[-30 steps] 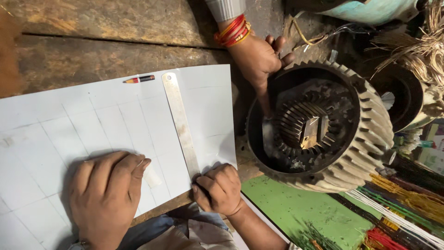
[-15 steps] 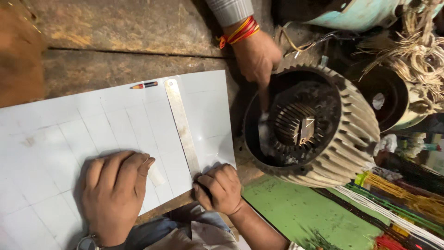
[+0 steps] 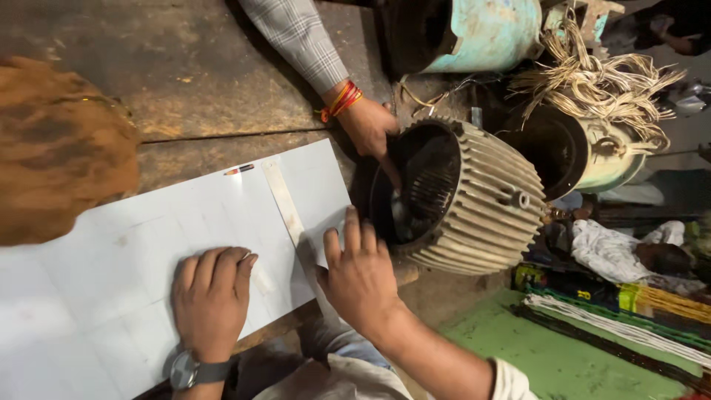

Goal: The person cuts a small piece from a white sheet with scissors, then spreads the sheet on the workbench, aligns a steel ruler on it, and marks lines with a pencil. They then cut the sheet lengthwise into strips with scissors and set the cut strips on the bench.

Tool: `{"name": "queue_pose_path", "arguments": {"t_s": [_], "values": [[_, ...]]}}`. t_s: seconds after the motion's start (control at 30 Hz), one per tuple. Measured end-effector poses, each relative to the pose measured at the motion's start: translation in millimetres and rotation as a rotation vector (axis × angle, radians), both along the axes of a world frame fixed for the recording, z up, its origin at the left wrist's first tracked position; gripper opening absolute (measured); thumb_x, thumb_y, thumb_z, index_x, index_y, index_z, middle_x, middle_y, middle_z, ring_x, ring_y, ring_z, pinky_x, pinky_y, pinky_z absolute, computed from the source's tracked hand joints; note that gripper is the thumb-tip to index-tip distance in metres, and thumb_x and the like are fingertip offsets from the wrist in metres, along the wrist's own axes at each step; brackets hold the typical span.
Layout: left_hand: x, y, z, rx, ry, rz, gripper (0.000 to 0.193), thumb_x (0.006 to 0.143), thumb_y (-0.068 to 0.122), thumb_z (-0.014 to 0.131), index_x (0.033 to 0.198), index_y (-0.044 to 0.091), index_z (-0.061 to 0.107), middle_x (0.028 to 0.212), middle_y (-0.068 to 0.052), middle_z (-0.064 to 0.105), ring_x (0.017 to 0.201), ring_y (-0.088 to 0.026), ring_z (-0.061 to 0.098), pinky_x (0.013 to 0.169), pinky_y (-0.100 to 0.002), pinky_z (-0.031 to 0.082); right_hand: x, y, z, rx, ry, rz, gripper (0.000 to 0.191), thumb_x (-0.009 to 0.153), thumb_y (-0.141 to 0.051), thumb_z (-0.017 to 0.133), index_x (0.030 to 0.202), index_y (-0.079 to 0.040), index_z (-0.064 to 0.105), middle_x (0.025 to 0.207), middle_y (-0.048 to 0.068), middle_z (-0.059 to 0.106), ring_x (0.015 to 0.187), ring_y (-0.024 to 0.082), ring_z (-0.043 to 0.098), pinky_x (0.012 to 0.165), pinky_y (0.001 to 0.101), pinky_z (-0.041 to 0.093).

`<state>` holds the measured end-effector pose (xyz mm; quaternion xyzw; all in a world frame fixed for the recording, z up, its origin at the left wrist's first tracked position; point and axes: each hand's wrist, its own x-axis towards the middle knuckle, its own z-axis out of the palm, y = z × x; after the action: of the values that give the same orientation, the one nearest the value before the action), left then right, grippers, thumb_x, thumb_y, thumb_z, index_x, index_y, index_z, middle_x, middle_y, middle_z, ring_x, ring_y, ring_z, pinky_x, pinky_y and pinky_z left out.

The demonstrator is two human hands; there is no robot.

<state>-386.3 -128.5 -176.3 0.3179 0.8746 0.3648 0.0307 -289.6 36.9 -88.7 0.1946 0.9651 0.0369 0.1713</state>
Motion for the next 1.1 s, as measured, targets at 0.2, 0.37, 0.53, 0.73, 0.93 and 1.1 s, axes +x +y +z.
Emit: {"name": "queue_pose_path", "arguments": {"t_s": [0.2,0.37,0.53,0.73,0.93,1.1], "values": [[1.1,-4.0,4.2,0.034,0.057,0.023,0.013,0.094,0.025,0.073,0.094,0.012,0.072,0.099,-0.001,0.07,0.092,-0.026,0.061,0.079,-0.041,0.051,-1.6,7.8,-8.2,0.276,-0.352,0.17,0.085,0.091,-0.054,0.056,0.143,0.012,0.04,0.145,0.033,0.045,0.137,0.045,0.042,0.114,0.0531,0.026],[2.1,-4.7,2.5,0.033,0.05,0.029,0.012,0.094,0.026,0.073,0.095,0.013,0.073,0.098,0.001,0.071,0.09,-0.025,0.061,0.077,-0.04,0.05,0.1,38.5,-32.8,0.368,-0.539,0.059,0.09,0.096,-0.058,0.05,0.149,0.013,0.034,0.147,0.039,0.046,0.13,0.045,0.045,0.106,0.0518,0.034],[0.7,-4.7,-0.4,0.073,0.056,0.024,0.012,0.095,0.025,0.072,0.095,0.013,0.072,0.099,0.001,0.07,0.091,-0.025,0.061,0.079,-0.04,0.051,-2.7,42.7,-37.5,0.344,-0.71,0.072,0.09,0.101,-0.056,0.046,0.154,0.015,0.03,0.138,0.037,0.054,0.133,0.051,0.044,0.101,0.0524,0.039],[2.9,-2.9,1.4,0.057,0.03,0.032,0.013,0.092,0.025,0.072,0.094,0.012,0.072,0.097,-0.001,0.071,0.089,-0.027,0.061,0.077,-0.04,0.051,-3.7,53.5,-41.2,0.381,-0.862,0.232,0.07,0.102,-0.037,0.048,0.149,0.013,0.034,0.15,0.034,0.04,0.125,0.056,0.05,0.09,0.0565,0.044],[0.9,-0.8,7.2,0.063,0.041,0.016,0.015,0.092,0.026,0.07,0.094,0.011,0.072,0.096,-0.004,0.07,0.089,-0.029,0.061,0.08,-0.041,0.051,4.6,69.1,-67.0,0.4,-0.783,0.215,0.069,0.098,-0.021,0.054,0.154,0.016,0.037,0.14,0.026,0.061,0.113,0.041,0.063,0.085,0.0531,0.049],[0.7,0.9,14.8,0.055,0.042,0.036,0.016,0.09,0.027,0.069,0.094,0.012,0.072,0.095,-0.002,0.071,0.089,-0.027,0.061,0.079,-0.041,0.05,12.8,75.1,-71.8,0.518,-0.705,0.286,0.063,0.093,-0.024,0.054,0.145,0.009,0.042,0.145,0.023,0.055,0.122,0.046,0.06,0.087,0.0546,0.048]]}}
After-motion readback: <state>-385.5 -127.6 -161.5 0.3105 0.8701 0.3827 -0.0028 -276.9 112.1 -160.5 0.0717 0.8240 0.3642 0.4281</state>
